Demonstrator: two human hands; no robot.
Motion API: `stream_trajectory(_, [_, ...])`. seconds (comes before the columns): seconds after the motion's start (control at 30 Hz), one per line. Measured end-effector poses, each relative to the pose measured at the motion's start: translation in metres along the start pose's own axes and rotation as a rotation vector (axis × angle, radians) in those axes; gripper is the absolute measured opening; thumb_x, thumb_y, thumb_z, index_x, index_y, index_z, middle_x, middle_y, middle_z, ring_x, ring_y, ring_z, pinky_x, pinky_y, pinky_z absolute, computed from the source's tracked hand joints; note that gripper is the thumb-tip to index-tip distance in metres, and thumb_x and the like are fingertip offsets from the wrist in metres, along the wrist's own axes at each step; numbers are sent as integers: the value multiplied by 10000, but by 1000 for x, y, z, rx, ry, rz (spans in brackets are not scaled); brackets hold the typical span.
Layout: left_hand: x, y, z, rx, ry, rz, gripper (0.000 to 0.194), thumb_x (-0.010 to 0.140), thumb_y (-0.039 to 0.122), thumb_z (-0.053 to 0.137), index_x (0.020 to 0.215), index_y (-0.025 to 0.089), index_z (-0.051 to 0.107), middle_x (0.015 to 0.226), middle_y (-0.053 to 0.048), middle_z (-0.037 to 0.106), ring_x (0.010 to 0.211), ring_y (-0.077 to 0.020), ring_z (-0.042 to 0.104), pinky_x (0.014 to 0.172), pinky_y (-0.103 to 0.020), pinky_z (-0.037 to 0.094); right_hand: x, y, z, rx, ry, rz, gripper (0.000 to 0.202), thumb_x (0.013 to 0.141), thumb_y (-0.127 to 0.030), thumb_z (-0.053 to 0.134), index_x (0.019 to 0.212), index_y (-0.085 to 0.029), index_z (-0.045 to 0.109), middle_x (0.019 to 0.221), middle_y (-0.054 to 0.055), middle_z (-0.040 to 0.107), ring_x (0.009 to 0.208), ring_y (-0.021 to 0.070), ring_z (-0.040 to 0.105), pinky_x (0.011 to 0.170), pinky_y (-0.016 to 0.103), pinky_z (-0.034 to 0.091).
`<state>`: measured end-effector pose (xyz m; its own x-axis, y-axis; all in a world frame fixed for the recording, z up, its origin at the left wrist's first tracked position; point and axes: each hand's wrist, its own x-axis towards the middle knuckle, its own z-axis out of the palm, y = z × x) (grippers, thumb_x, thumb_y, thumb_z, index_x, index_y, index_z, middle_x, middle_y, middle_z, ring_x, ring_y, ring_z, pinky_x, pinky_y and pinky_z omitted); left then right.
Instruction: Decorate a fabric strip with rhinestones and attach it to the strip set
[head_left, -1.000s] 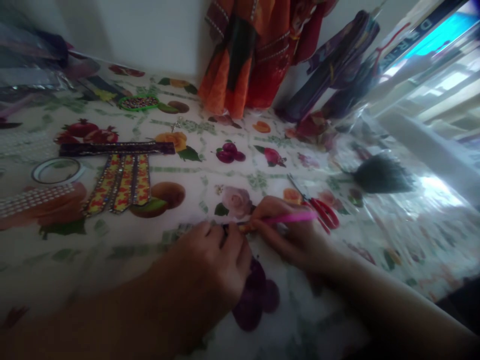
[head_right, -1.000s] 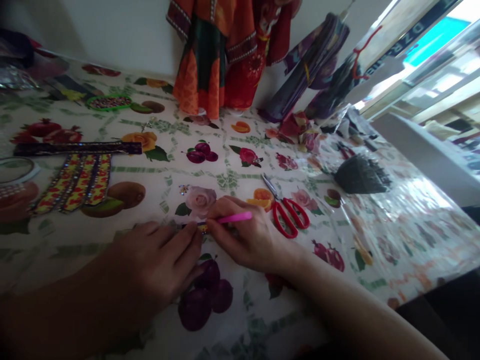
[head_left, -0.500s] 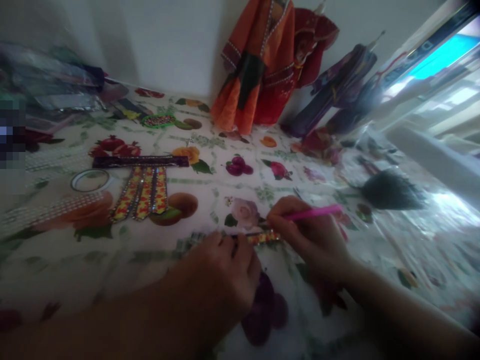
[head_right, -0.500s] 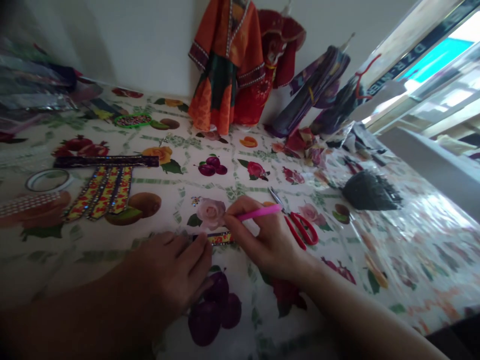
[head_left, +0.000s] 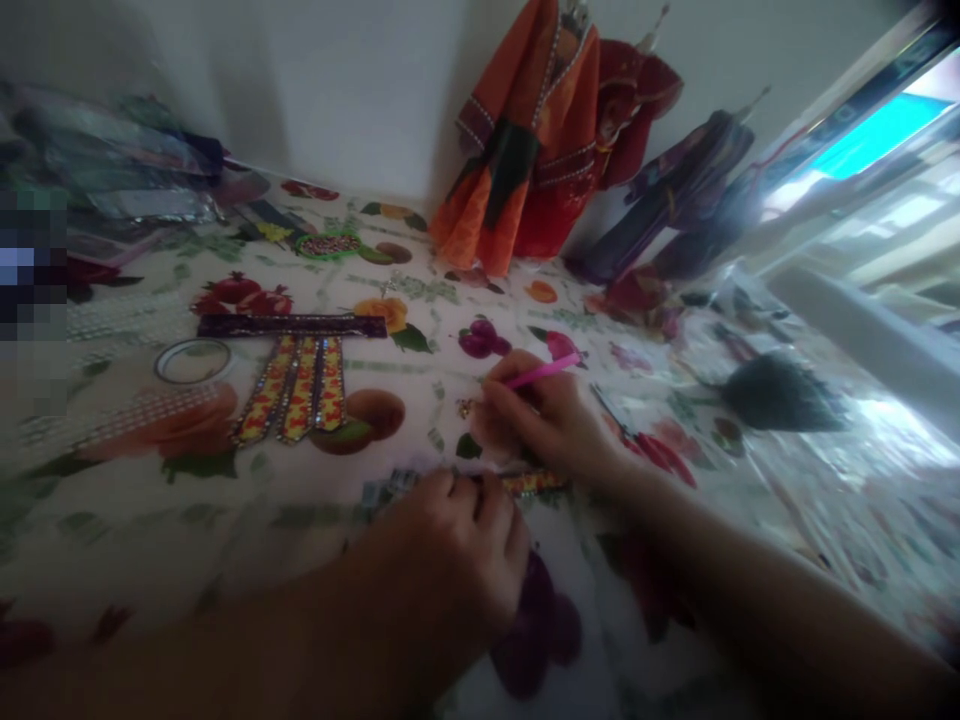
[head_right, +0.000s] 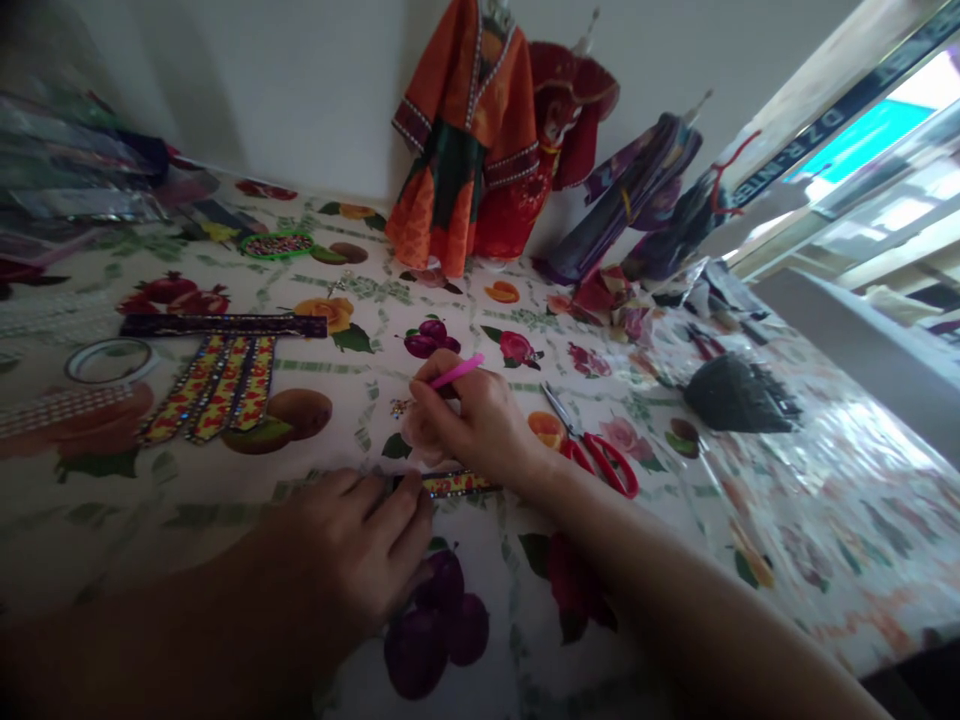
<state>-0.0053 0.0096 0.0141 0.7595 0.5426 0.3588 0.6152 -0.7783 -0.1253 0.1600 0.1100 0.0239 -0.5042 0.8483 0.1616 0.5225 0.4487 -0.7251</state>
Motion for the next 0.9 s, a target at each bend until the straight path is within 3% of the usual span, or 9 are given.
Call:
stream_trajectory(0.6, [0,1,2,-12,7,-10,213,823,137,553,966,91,703,986,-171,718,665,-215,588,524,-330,456,0,-3,-1,-182,17,-60,139,945,-245,545,835,-177,596,716,-9,650,621,102,574,597,242,433])
stream_trajectory(0.9, [-2,2,4,-4,5,-3,193,859,157,568,990,91,693,984,-162,711,684,-213,592,536,-328,457,-3,1,2,-113,18,-31,151,971,-283,524,868,-182,570,699,-8,667,604,103,590,594,239,450])
